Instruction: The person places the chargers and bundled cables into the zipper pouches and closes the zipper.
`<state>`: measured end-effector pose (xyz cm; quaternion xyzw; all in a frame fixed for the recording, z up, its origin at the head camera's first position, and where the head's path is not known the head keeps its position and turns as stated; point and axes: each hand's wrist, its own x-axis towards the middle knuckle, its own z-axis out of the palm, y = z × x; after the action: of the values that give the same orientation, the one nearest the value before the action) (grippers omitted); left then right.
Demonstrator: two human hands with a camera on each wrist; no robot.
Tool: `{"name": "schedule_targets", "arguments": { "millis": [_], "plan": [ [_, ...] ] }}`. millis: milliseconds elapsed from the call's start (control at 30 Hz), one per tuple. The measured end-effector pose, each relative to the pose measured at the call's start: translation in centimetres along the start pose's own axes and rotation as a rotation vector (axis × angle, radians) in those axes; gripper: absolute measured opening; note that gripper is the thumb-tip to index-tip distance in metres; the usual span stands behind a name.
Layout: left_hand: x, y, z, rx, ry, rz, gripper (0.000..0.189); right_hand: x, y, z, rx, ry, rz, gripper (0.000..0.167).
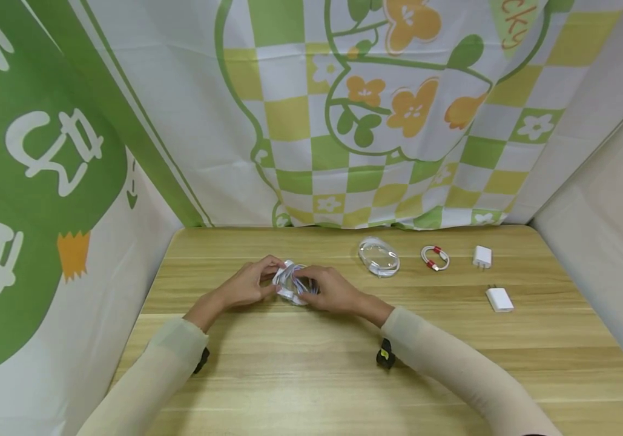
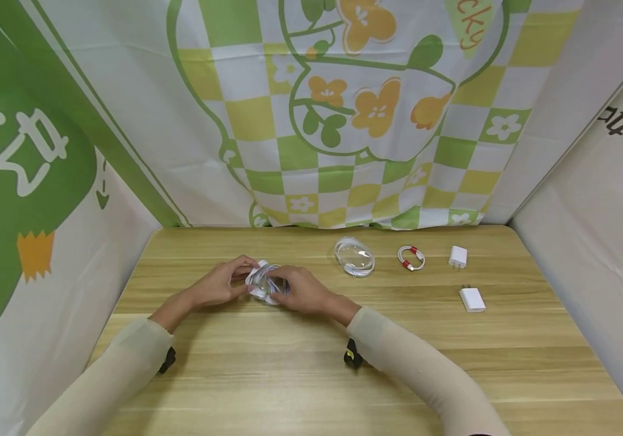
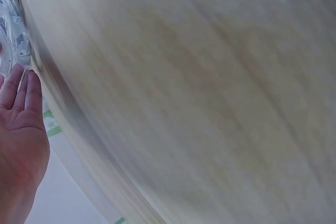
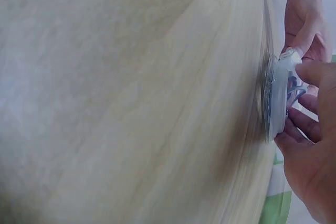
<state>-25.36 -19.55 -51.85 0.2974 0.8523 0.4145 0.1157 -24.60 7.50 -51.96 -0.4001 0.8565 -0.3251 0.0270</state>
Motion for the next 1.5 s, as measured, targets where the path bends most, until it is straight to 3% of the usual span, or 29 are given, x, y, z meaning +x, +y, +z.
{"name": "schedule_targets", "arguments": {
  "millis": [167,467,900,1167,1500],
  "plan": [
    [0.2,0.0,0.0,-0.017,0.009,0.014,0.045,-0.3,0.0,-0.5,0.062,0.027,-0.002,0.039],
    [0.4,0.9,-0.4,0.041,0.029,-0.007,0.043,-0.7,0.7,-1.8,0.09,0.051,0.002,0.039],
    [0.7,1.0,-0.3,0.065,0.031,0.014,0.046,-2.0,1.3,-4.2,-0.007,0.042,0.063,0.052],
    [0.8,0.6,0.1,-0.029,0.02,0.013,0.046,-3.1,1.5,-5.5,-0.063,0.028,0.034,0.063],
    [0.6,0.6,0.3,-0.053,0.003,-0.009,0.046,-4.5,2.1,-7.0,-0.085,0.001,0.044,0.077]
  ]
}}
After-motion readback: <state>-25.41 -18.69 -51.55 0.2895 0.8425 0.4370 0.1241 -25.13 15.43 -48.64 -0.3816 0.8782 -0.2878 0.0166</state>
